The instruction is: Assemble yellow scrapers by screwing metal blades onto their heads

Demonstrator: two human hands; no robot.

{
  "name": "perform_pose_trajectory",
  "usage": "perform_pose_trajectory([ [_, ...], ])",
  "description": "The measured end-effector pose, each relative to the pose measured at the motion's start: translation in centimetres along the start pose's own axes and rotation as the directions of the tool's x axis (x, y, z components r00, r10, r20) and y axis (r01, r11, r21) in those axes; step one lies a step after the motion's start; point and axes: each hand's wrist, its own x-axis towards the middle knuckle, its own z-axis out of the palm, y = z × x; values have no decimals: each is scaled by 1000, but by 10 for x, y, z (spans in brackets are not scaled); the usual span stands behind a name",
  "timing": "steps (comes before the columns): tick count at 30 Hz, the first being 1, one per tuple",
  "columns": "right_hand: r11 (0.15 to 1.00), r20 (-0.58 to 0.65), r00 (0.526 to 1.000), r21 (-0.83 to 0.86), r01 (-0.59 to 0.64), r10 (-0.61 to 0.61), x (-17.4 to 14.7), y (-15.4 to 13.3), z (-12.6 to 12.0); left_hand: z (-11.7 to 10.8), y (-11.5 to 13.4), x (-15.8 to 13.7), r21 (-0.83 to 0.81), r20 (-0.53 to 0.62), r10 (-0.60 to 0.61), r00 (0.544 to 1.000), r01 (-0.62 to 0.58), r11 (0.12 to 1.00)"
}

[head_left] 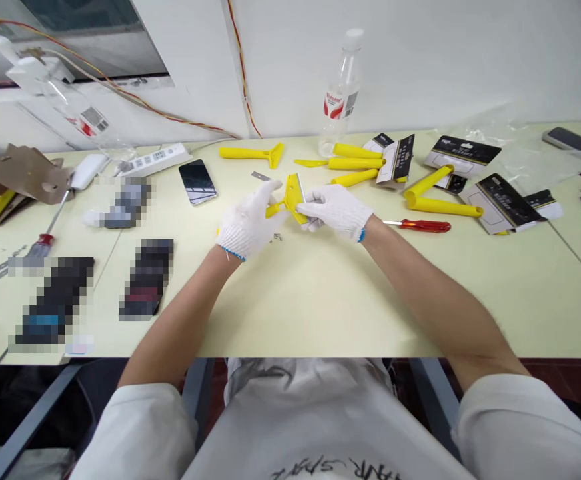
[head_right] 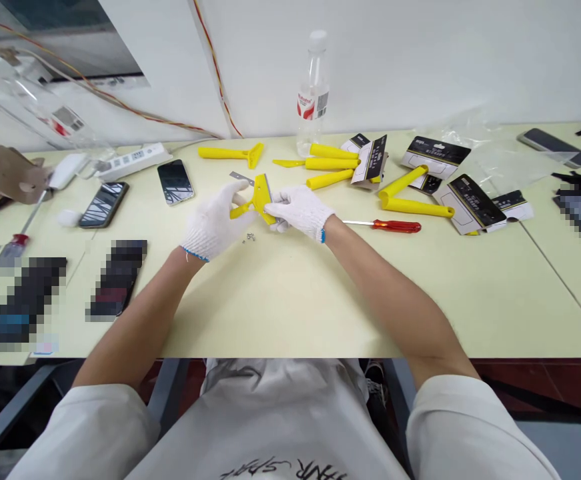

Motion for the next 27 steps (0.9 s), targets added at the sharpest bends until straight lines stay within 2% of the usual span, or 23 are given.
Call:
perform_pose_trajectory([
  [2,1000,-26,1000,15,-1,2,3,3,1,-2,0,9,-15,-37,-40,998,40,999],
  [5,1000,-38,999,17,8,-8,6,5,3,-7,4,22,40,61,-91,994,88,995],
  [10,1000,-10,1000,9,30,-30,6,4,4,-6,14,27,65,123,-37,992,30,997],
  [16,1000,58,998,10,21,-22,3,3,3,-7,6,23,-61,150,8,989,1,998],
  [27,990,49,992,-69,124,-120,0,5,2,-7,6,19,-133,122,22,992,-5,991],
])
